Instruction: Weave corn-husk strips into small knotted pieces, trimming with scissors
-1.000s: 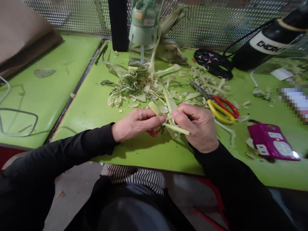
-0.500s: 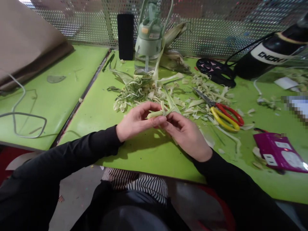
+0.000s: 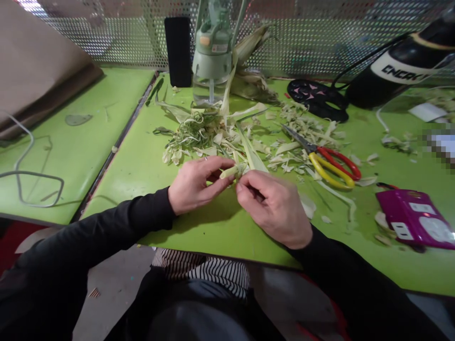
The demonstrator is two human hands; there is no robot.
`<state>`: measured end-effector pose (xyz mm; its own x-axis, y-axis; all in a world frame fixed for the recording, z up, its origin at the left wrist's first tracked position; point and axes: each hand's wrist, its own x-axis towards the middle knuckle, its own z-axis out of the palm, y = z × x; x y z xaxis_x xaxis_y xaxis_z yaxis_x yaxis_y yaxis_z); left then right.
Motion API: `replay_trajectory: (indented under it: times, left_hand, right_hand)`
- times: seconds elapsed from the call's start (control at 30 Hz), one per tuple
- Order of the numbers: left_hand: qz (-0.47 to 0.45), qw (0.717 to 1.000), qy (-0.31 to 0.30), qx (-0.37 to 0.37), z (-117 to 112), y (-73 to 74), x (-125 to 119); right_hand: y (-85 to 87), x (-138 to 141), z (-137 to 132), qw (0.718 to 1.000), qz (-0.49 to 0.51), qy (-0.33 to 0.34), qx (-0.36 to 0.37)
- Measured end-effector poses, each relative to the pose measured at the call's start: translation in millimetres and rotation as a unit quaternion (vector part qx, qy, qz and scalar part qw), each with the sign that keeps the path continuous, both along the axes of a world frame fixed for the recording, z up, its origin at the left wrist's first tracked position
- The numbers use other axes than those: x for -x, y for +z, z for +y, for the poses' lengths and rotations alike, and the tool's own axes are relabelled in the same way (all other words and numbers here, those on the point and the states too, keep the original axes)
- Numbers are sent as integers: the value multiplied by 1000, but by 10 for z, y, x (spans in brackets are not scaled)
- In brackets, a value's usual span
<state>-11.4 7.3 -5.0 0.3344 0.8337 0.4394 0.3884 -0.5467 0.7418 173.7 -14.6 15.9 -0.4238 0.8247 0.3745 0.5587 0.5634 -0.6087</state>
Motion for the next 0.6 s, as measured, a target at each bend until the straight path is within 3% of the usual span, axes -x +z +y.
replay_trajectory:
  times: [0.27, 0.37, 0.47, 0.6]
  left_hand:
    - [-10, 1000, -12, 3, -60, 22, -16]
    - [-55, 996, -26, 68, -3, -6, -14]
    - [-136, 970, -95, 175, 80, -26, 8]
    - [-241, 911, -163, 291, 133, -20, 53]
  right_hand:
    - [-59, 31, -52, 996, -30, 51, -73]
    - [-105, 34, -41, 994, -35, 45, -92]
    - [-100, -1, 6, 993, -20, 34, -107]
    - [-41, -89, 117, 991, 7, -37, -128]
